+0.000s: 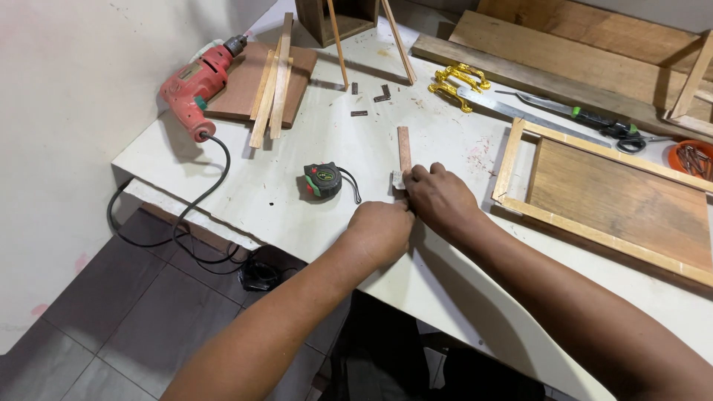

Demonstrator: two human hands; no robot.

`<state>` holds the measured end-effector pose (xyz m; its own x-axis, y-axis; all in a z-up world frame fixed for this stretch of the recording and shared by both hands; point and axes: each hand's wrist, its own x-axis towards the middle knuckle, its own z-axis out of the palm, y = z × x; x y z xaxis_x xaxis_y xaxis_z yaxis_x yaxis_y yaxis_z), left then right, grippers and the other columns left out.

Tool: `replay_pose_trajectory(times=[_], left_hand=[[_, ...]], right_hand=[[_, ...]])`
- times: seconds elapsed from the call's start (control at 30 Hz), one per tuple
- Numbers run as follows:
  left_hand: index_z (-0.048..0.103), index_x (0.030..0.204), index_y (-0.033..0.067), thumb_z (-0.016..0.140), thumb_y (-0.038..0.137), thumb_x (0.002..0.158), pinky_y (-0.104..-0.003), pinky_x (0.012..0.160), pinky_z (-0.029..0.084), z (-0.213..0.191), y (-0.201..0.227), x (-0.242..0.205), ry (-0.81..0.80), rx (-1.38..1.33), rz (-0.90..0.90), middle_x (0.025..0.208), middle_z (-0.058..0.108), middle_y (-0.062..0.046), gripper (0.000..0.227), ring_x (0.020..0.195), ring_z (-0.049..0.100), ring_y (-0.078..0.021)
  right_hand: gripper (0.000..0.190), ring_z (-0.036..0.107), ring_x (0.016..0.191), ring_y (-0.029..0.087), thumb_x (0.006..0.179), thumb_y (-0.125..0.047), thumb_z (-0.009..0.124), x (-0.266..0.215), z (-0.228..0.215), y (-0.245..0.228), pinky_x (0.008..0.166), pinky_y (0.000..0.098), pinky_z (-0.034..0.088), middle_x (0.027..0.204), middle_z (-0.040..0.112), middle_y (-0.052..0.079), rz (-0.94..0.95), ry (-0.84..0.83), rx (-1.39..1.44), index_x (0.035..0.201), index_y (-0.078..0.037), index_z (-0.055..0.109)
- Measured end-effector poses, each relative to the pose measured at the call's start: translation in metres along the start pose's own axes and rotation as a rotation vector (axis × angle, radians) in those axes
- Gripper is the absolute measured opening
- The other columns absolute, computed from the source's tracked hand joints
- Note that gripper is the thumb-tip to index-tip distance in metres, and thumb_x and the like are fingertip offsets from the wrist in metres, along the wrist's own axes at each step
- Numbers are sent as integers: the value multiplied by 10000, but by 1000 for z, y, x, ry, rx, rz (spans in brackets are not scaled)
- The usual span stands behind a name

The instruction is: The person assembles a small wooden frame at a workbench. They position thin wood strips on the frame, measure with a tape measure, mark a strip with a pencil, cut and trim pieces with a utility knife, hammer nails into the joints, and press the assembled frame pieces into place.

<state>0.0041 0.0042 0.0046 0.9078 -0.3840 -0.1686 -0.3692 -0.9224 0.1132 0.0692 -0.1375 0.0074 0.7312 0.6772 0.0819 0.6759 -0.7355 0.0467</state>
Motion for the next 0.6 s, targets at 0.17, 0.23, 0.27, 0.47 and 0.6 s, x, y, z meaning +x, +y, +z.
replay_pose_trajectory(times=[0.17, 0.23, 0.27, 0.47, 0.6], left_hand=[[681, 1220, 72, 561, 134, 892, -481, 738, 608, -7, -5, 1, 31, 0, 49, 1273, 676, -92, 354, 882, 742, -304], [641, 1306, 56, 550, 120, 878, -476, 700, 617, -6, -4, 1, 17, 19, 61, 1365, 635, -104, 442, 850, 755, -293], [604, 1353, 55, 539, 115, 879, -477, 692, 609, -6, -4, 1, 35, 35, 58, 1421, 597, -87, 481, 828, 759, -289], [528, 1420, 27, 549, 115, 859, -454, 662, 597, -1, 5, 2, 19, 93, 26, 1499, 509, -115, 569, 780, 772, -287], [679, 1272, 38, 575, 146, 930, -424, 689, 609, -5, 15, -1, -50, 127, -8, 1390, 627, -152, 374, 887, 760, -286]], right_hand=[[270, 629, 1004, 327, 936, -171, 580, 55, 7, 25, 819, 424, 595, 1139, 663, 120, 70, -45, 7, 1118, -7, 692], [253, 631, 1032, 333, 963, -154, 562, 72, 13, 34, 829, 428, 595, 1155, 668, 122, 87, -14, 4, 1114, -4, 698], [261, 629, 1034, 345, 983, -156, 549, 81, 14, 38, 813, 434, 596, 1164, 663, 137, 102, -7, 4, 1128, 7, 693], [258, 621, 1034, 353, 963, -142, 559, 85, 15, 38, 824, 451, 584, 1185, 659, 134, 137, 25, 12, 1124, 3, 700], [245, 620, 1065, 319, 951, -180, 594, 43, 4, 17, 870, 418, 579, 1194, 665, 107, 105, -60, -27, 1066, -7, 724]])
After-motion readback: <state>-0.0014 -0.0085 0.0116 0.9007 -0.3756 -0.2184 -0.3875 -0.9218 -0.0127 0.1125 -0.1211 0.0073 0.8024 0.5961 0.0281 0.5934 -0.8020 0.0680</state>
